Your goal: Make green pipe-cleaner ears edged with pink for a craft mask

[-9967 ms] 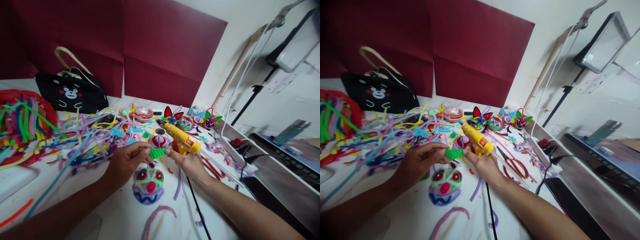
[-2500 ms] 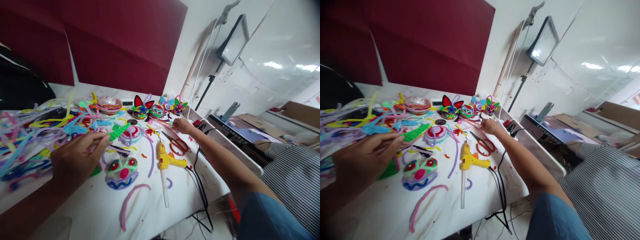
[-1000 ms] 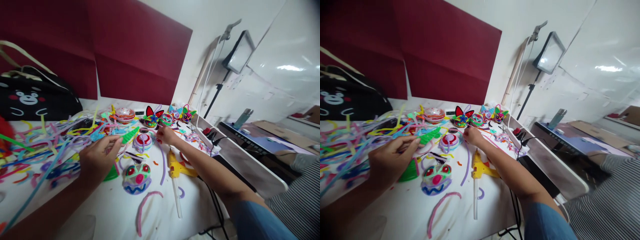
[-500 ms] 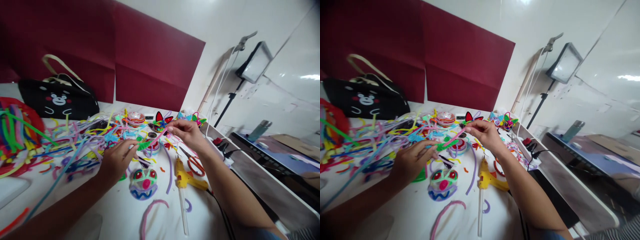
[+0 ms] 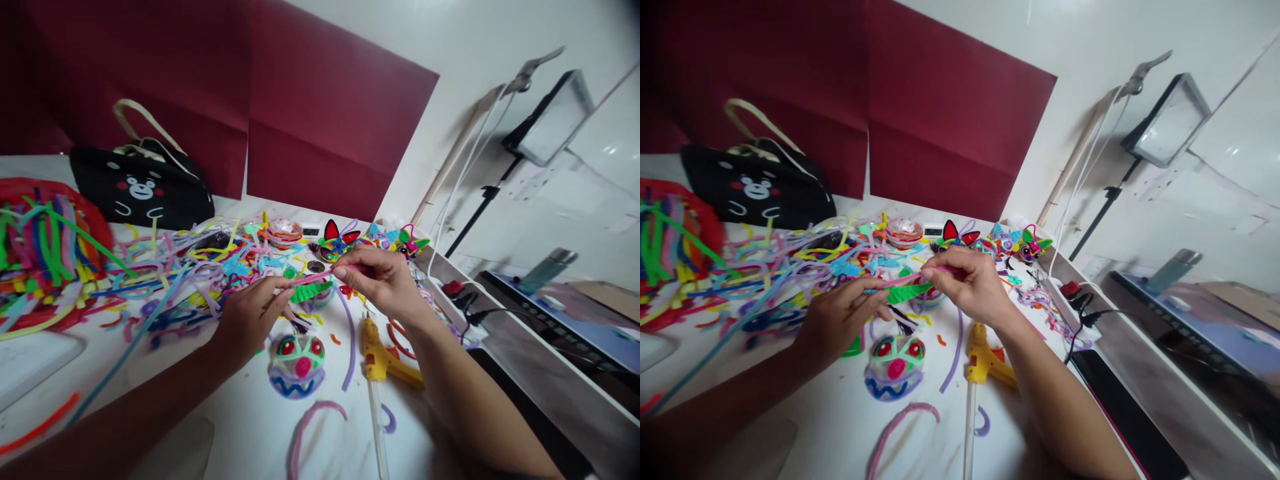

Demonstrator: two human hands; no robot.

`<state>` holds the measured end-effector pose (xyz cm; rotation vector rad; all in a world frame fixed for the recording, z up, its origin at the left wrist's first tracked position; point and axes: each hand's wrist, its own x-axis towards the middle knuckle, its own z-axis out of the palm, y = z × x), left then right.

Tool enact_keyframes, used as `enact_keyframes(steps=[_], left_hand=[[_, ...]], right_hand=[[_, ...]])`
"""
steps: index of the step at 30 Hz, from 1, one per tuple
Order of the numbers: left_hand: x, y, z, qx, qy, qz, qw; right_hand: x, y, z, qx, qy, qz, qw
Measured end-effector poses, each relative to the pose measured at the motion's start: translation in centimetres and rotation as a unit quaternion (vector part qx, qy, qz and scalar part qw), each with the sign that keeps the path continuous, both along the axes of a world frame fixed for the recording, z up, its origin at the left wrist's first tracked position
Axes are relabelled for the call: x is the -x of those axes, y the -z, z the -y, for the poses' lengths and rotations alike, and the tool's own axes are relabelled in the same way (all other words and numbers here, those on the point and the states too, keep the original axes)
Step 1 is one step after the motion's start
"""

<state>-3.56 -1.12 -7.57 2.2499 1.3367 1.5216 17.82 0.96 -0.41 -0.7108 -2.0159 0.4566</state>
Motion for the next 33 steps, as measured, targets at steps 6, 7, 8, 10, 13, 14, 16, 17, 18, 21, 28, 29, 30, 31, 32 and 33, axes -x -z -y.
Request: enact_keyframes(steps=[6, 7, 8, 10, 13, 14, 16, 17, 18, 21, 28, 29, 30, 31, 32, 33], left_hand=[[-0.1, 0.1, -0.1, 0.011, -0.001, 0.006, 1.000], [-0.1, 0.1, 0.0, 0.011, -0.002, 0.004, 1.000], [-0.1, 0.1, 0.0, 0.012, -0.003, 0.002, 1.000], [0.0, 0.1, 0.0, 0.014, -0.002, 0.000, 1.000], [0.1, 0.1, 0.1, 0.015, 0.000, 0.001, 1.000], [0.1, 0.1, 0.1, 0.016, 0.001, 0.001, 1.000], [0.0, 0.1, 0.1, 0.018, 0.000, 0.000, 1.000], [0.0, 0.1, 0.1, 0.017, 0.000, 0.000, 1.000], [0.0, 0.1, 0.1, 0.017, 0.000, 0.000, 1.000], [0.0, 0.1, 0.1, 0.018, 0.000, 0.002, 1.000], [0.0, 0.2, 0.1, 0.035, -0.011, 0.011, 0.999], [0.0, 0.2, 0.1, 0.035, -0.014, 0.011, 0.999], [0.0, 0.2, 0.1, 0.035, -0.018, 0.011, 0.999], [0.0, 0.3, 0.1, 0.034, -0.022, 0.011, 0.999], [0.1, 0.4, 0.1, 0.032, -0.024, 0.009, 0.999], [0.1, 0.4, 0.1, 0.027, -0.025, 0.007, 0.999]], right_hand=[[-0.3, 0.4, -0.3, 0.026, 0.004, -0.017, 0.999], [-0.2, 0.5, -0.4, 0.028, 0.002, -0.019, 0.999], [-0.2, 0.6, -0.4, 0.029, 0.001, -0.018, 0.999], [-0.1, 0.8, -0.4, 0.030, 0.000, -0.015, 0.999], [0.0, 0.9, -0.4, 0.034, 0.002, -0.008, 0.999], [0.1, 0.9, -0.4, 0.036, 0.003, -0.006, 0.999], [0.2, 1.0, -0.5, 0.035, 0.004, -0.002, 0.999], [0.2, 1.0, -0.5, 0.035, 0.004, -0.001, 0.999], [0.2, 1.1, -0.5, 0.035, 0.003, -0.001, 0.999], [0.2, 1.1, -0.5, 0.036, 0.004, 0.002, 0.999], [0.2, 1.3, -0.5, 0.017, 0.020, 0.024, 0.999], [0.2, 1.3, -0.5, 0.014, 0.022, 0.027, 0.999], [0.2, 1.3, -0.5, 0.013, 0.025, 0.030, 0.999], [0.2, 1.4, -0.5, 0.010, 0.028, 0.033, 0.999], [0.3, 1.4, -0.5, 0.008, 0.031, 0.036, 0.999], [0.3, 1.4, -0.5, 0.005, 0.035, 0.039, 0.999]])
